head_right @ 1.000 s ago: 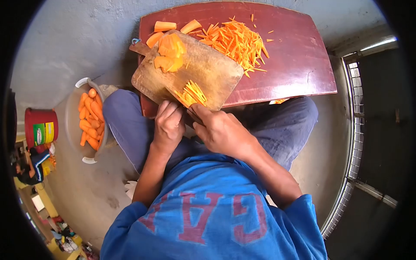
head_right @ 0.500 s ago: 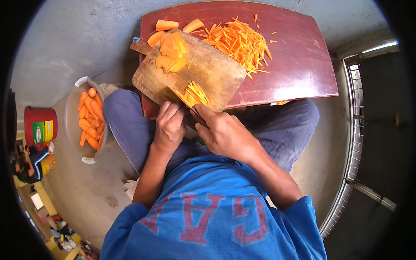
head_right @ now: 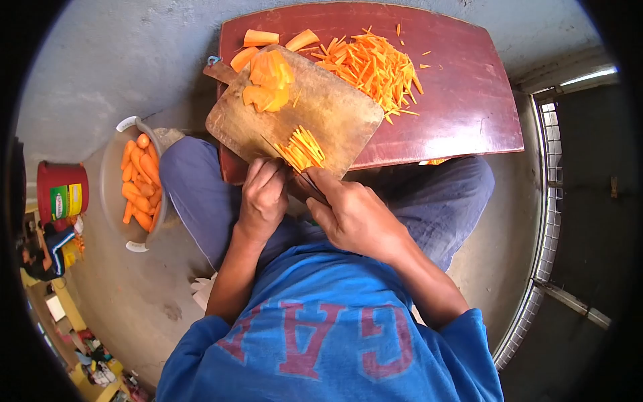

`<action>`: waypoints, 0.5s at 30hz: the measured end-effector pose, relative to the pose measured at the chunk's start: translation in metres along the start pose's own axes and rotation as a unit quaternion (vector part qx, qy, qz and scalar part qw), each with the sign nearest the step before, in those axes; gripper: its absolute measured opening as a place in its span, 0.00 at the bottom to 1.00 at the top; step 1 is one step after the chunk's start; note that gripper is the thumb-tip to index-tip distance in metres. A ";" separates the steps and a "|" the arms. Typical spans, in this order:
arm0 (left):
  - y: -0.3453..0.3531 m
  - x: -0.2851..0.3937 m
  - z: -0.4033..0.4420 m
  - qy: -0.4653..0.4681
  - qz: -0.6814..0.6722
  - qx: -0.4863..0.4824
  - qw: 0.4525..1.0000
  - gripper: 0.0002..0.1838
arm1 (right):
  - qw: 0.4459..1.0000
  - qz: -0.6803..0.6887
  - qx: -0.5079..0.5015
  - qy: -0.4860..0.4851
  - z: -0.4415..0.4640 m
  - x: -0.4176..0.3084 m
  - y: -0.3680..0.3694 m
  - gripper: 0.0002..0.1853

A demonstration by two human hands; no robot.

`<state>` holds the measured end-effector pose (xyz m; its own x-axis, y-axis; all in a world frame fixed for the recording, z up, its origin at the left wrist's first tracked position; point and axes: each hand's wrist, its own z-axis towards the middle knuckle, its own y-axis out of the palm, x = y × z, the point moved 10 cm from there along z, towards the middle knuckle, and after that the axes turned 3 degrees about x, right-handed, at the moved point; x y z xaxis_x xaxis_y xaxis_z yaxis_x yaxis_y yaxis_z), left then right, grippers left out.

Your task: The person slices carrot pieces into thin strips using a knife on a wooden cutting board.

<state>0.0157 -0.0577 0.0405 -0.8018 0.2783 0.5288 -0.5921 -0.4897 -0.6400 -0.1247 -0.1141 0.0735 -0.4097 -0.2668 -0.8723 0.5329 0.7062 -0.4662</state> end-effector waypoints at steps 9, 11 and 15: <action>0.004 -0.002 -0.001 -0.003 0.002 -0.011 1.000 0.21 | 0.999 -0.017 0.016 -0.042 0.012 0.002 0.008 0.24; 0.004 -0.001 -0.001 0.000 0.005 -0.009 1.000 0.21 | 0.999 -0.010 0.022 -0.041 0.011 0.000 0.004 0.24; 0.003 -0.002 -0.002 0.003 -0.006 0.002 1.000 0.21 | 1.000 0.007 -0.002 0.010 0.001 -0.002 -0.003 0.23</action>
<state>0.0155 -0.0579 0.0368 -0.7953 0.2897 0.5326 -0.6012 -0.4900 -0.6312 -0.1246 -0.1166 0.0769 -0.4169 -0.2433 -0.8758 0.5356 0.7127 -0.4529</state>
